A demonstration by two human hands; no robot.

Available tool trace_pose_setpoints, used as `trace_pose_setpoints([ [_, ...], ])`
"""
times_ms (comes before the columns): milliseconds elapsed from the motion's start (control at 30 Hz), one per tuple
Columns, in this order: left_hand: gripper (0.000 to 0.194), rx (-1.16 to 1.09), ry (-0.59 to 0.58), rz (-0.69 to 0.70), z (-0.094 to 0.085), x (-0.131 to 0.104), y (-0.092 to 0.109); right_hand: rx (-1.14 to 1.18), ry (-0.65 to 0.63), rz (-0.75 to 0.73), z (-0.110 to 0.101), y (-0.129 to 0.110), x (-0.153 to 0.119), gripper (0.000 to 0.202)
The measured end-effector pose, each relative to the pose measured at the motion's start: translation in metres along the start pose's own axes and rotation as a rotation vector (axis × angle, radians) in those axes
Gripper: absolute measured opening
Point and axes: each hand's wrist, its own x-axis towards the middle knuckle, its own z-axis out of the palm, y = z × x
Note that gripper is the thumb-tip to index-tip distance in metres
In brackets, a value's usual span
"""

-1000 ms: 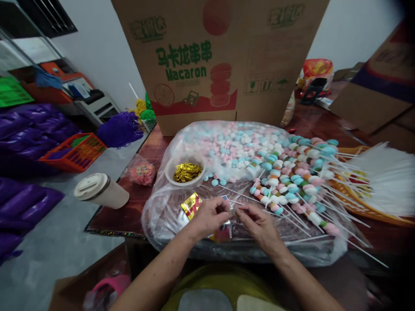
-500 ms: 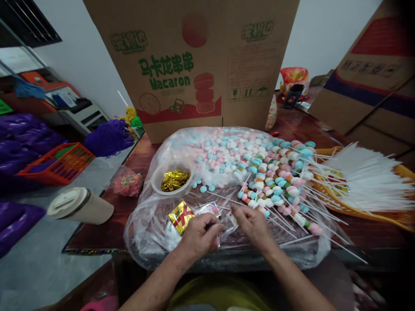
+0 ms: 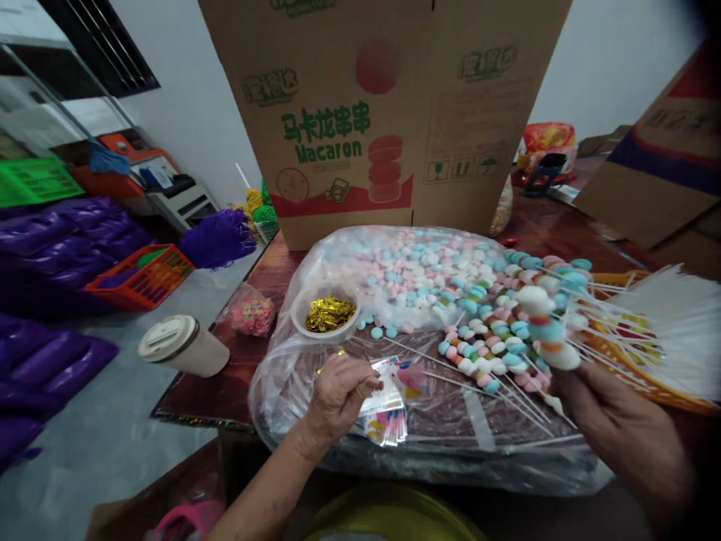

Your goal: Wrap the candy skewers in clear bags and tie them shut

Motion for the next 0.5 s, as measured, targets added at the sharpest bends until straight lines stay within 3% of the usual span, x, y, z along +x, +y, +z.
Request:
trace_pose_setpoints([
  [100, 0.027, 0.090, -0.075, 0.024, -0.003, 0.007, 0.006, -0.018, 0.044, -0.482, -0.020, -0.007, -0.019, 0.026],
  [200, 0.035, 0.127, -0.097, 0.050, -0.005, 0.013, 0.014, -0.301, 0.032, -0.750, -0.029, -0.016, -0.022, 0.030],
  [367, 0.037, 0.220, -0.101, 0.125, -0.008, 0.014, 0.019, -0.567, -0.086, -0.920, -0.035, -0.009, -0.020, 0.040],
  [500, 0.035, 0.312, -0.179, 0.204, -0.010, 0.013, 0.018, -0.449, -0.081, -0.823, -0.043, 0.006, -0.024, 0.038],
])
